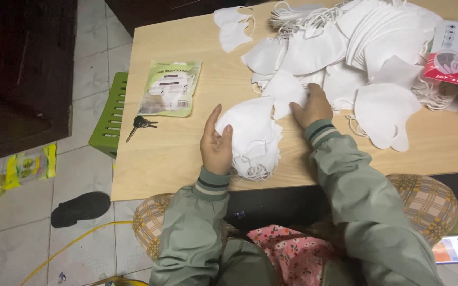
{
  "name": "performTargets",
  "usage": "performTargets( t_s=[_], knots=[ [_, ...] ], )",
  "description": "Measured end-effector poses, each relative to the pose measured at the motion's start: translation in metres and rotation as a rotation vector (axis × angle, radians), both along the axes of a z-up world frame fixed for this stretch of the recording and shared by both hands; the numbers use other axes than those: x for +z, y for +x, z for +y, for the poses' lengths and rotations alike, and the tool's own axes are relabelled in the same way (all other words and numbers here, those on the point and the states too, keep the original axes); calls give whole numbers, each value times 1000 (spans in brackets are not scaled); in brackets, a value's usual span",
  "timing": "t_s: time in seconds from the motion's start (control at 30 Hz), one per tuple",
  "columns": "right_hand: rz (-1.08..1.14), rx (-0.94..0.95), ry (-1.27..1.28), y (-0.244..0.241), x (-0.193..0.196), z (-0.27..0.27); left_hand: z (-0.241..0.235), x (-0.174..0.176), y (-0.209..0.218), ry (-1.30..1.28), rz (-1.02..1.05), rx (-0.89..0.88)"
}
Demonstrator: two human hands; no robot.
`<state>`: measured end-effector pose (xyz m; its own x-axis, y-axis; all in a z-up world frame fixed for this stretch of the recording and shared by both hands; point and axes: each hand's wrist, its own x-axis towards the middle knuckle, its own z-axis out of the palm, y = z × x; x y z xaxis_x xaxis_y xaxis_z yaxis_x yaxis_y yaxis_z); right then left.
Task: The person sits on the floor and repeatedly picks up white face masks from a pile on a wooden table, aligns them, and places them into a neat stack. The person handles the masks one at a time throughout the clip.
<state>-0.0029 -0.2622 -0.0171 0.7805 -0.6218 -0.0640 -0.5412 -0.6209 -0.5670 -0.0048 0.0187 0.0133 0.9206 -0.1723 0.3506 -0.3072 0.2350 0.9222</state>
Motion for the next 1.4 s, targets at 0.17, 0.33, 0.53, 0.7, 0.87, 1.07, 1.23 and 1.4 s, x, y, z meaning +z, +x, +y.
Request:
performTargets(
  t_s=[0.17,0.33,0.53,0.7,0.87,1.07,1.23,1.4],
  knots=[
    [-257,15,23,2,-26,-22,-3,-4,2,101,-141,69],
    [-711,146,91,-10,-8,-42,-1,-13,6,168,-120,69],
    [-710,467,850,-52,65,4,3,-2,7,74,60,-12],
    [-394,771,717,-37,58,40,7,-90,36,16,201,-170],
    [-449,630,357,-25,7,49,1,19,-4,133,295,-37],
    [-772,675,-211,-44,-8,113,12,53,8,-4,341,460],
    [-167,883,-519,-79,-1,168,17,101,-6,-399,269,485],
    [-34,799,-551,-51,-46,131,19,89,-5,-426,236,387]
  ],
)
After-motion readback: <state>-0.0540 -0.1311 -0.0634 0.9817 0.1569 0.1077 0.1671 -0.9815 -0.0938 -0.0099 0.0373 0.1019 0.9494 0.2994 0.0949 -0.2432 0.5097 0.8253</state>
